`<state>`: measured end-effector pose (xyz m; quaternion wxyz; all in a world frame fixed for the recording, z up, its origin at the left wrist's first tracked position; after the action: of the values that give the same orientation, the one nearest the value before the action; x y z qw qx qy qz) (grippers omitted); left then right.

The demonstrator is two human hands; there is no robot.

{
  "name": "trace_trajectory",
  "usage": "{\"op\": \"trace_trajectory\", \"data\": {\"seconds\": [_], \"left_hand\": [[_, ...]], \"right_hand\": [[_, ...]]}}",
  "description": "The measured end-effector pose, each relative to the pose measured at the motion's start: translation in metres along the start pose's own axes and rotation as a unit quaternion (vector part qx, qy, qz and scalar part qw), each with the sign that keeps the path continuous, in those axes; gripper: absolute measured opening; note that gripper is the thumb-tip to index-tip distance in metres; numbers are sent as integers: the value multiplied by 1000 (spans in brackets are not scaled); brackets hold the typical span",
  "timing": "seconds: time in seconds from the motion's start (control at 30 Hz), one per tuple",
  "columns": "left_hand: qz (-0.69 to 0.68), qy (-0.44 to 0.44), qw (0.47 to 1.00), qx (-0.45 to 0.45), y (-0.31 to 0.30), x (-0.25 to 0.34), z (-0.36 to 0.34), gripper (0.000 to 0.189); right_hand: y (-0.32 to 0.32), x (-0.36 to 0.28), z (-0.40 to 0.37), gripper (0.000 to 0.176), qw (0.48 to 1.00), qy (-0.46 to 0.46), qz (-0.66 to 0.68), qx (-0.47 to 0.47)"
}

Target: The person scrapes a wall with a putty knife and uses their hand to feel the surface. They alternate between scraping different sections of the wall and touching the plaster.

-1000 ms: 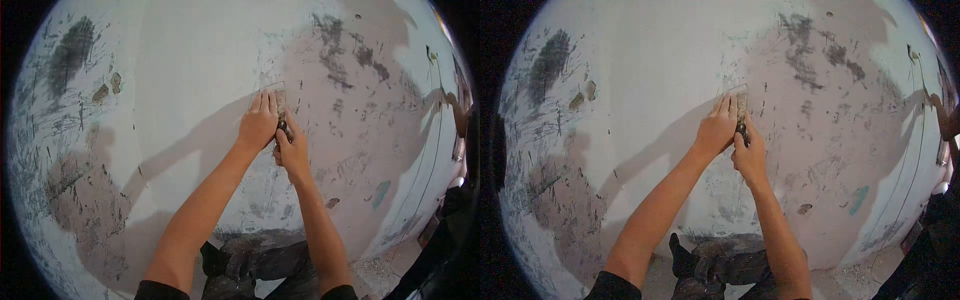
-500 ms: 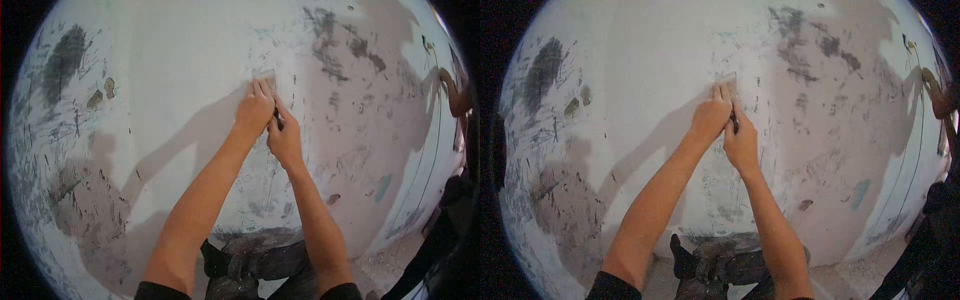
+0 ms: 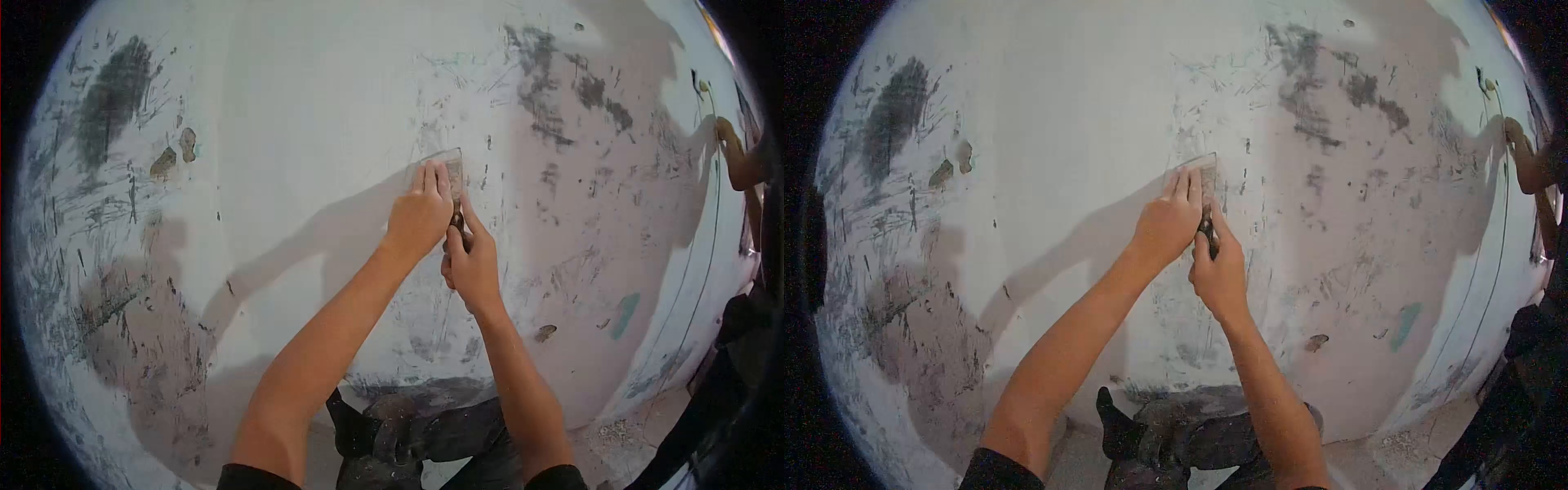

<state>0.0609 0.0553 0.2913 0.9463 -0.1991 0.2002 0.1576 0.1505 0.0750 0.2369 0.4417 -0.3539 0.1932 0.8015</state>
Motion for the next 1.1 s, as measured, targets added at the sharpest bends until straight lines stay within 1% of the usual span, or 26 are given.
{"op": "trace_trajectory", "data": {"seconds": [0.13,0.27,0.3,0.37,0.5,0.6,0.67,0.8,0.9,1.0,1.1], "left_hand": [[16,2,1000,7,8,8,-9,57],[15,-13,1000,-14,10,5,-7,56],[14,-12,1000,-17,10,5,-7,56],[5,-10,1000,5,8,2,-3,56],[8,-5,1000,13,3,-5,9,56],[31,2,1000,-5,3,-12,17,55],[17,0,1000,8,0,-14,20,55],[6,2,1000,5,-2,-18,28,54],[27,11,999,29,1,-17,27,52],[36,20,998,37,-1,-17,34,51],[29,12,999,41,-4,-21,37,52]], "right_hand": [[-7,13,-9,56,1000,19,17,-12],[-5,21,-3,56,997,23,65,-21],[-4,20,-3,56,997,26,66,-21],[-2,16,-3,56,995,46,92,-14],[0,9,7,56,995,38,92,-5],[4,3,16,55,993,39,113,-7],[7,1,18,54,991,35,130,-5],[10,-5,25,54,993,26,112,9],[11,-9,21,54,991,45,128,14],[7,-12,27,55,993,32,109,13],[11,-15,30,55,990,39,136,-1]]}}
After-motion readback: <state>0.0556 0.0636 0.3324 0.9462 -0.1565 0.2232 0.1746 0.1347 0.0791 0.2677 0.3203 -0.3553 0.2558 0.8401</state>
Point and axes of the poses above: each hand's wrist, its own z-axis towards the middle knuckle, its own y-axis out of the palm, x = y × z, the point moved 7 cm from there along z, towards the middle knuckle, and after that the axes turned 7 degrees about y, right-handed, at the moved point
